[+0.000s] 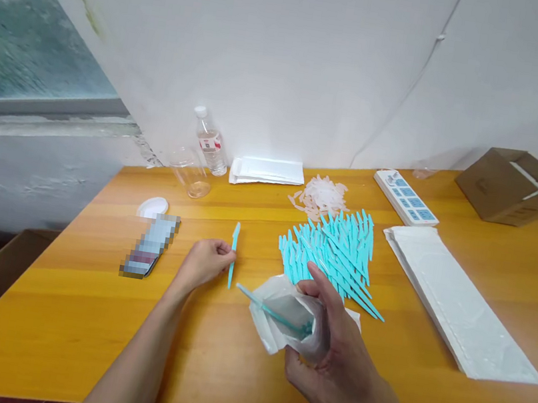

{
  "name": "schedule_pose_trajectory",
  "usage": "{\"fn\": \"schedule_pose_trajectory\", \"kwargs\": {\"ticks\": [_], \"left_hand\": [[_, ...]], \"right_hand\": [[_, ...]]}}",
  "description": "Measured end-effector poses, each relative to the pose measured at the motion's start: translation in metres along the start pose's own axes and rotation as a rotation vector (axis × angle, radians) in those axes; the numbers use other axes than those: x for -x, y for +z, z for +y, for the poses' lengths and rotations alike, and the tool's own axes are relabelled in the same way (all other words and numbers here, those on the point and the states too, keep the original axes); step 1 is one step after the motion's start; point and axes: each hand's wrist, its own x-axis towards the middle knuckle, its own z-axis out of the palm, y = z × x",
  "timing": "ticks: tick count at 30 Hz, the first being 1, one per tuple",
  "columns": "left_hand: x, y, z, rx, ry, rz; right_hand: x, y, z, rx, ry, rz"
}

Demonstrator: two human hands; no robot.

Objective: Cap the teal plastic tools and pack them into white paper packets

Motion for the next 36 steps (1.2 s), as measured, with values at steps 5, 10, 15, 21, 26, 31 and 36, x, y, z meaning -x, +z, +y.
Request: {"fn": "schedule_pose_trajectory", "kwargs": {"ticks": [5,10,15,21,26,31,36], "left_hand": [[0.077,-0.016,0.026,0.632,0.292,0.587],[0.116,0.0,0.057,0.479,0.627,0.66],[0.123,0.003,0.061,0.207,0.609,0.32],[0.143,-0.017,0.083,0.085,0.628,0.054],[0.163,-0.027,0.1,0.155,0.644,0.249],[0.157,-0.021,0.087,0.082,0.444,0.128],[0.154,-0.022,0.074,0.015,0.476,0.181]], "right_hand": [[-0.005,0.003,0.0,-0.006,0.008,0.006],[-0.008,0.008,-0.005,-0.004,0.01,0.027],[-0.006,0.006,-0.01,-0.051,-0.014,0.056],[-0.005,0.007,-0.032,-0.168,0.003,0.091],[-0.009,0.015,-0.064,-0.283,0.022,0.186],[-0.01,0.028,-0.057,-0.181,0.016,0.179],[0.003,0.05,-0.027,-0.032,0.034,0.114]]}}
